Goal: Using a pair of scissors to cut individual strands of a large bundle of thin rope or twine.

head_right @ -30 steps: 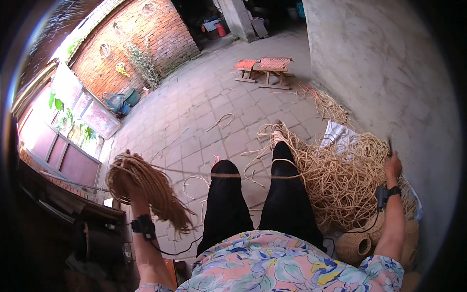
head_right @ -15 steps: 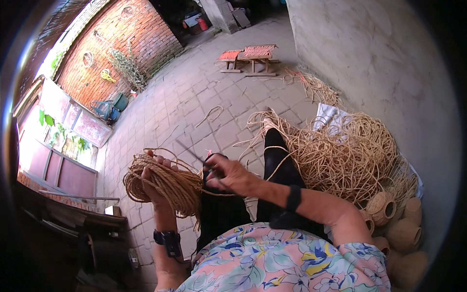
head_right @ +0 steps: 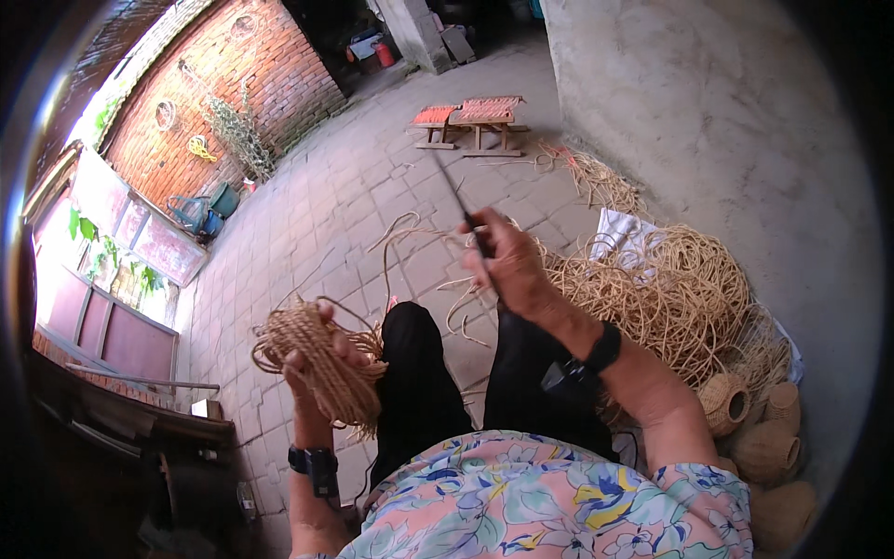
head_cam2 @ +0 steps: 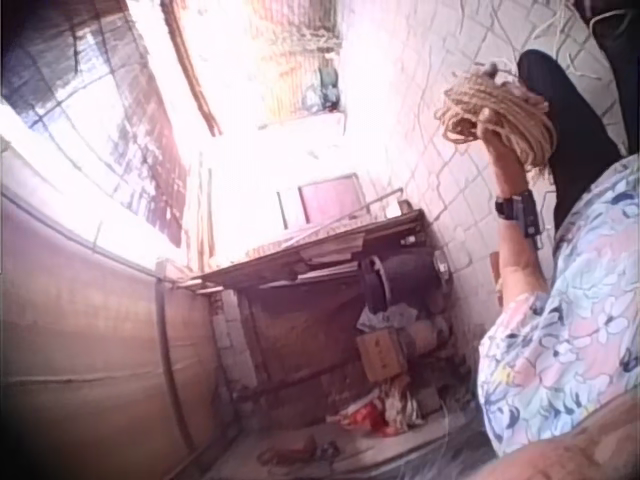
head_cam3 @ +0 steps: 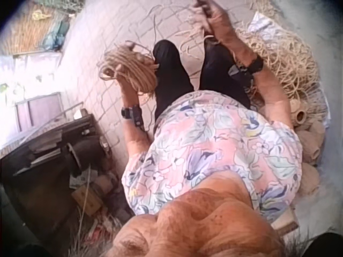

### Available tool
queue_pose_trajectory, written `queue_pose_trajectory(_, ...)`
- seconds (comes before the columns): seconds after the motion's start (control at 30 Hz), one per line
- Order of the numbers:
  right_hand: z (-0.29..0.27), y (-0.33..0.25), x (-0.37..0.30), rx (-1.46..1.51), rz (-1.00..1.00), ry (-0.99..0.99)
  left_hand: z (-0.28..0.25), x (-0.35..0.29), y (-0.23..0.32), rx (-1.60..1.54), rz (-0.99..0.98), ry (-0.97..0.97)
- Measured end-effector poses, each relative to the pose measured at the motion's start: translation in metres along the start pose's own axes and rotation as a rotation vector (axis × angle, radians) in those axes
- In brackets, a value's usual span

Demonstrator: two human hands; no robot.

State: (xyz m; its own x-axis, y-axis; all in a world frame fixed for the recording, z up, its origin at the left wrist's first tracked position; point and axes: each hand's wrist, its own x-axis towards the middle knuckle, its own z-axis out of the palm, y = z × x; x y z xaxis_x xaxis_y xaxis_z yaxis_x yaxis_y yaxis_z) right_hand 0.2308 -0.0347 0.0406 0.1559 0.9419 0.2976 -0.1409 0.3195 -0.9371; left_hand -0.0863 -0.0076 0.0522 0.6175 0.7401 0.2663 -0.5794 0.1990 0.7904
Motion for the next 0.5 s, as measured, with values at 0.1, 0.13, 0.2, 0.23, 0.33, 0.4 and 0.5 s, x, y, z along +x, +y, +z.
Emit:
queue_pose_trajectory(0.1, -0.060, 0.021, -0.004, -0.110, 0.069, 0.185, -0.024, -0.007, 0.027, 0.006, 0.240, 0.067)
queue_pose_trajectory(0.13, -0.083, 0.029, -0.008, -0.132, 0.112, 0.261, -0.035, -0.009, 0.051, -0.007, 0.273, 0.067)
queue_pose_trajectory(0.2, -0.137, 0.038, -0.023, -0.247, 0.162, 0.374, -0.055, -0.016, 0.106, -0.053, 0.258, -0.035)
queue_pose_trajectory(0.23, -0.167, 0.038, -0.032, -0.220, 0.168, 0.414, -0.062, -0.026, 0.125, -0.101, 0.345, 0.093)
queue_pose_trajectory(0.33, -0.246, 0.032, -0.059, -0.420, 0.254, 0.606, -0.082, -0.042, 0.174, -0.381, 0.486, 0.267)
queue_pose_trajectory(0.4, -0.286, 0.026, -0.070, -0.564, 0.190, 0.644, -0.086, -0.043, 0.198, -0.192, 0.489, 0.175)
queue_pose_trajectory(0.5, -0.322, 0.016, -0.080, -1.132, 0.205, 0.706, -0.076, -0.026, 0.206, -0.062, 0.437, -0.024)
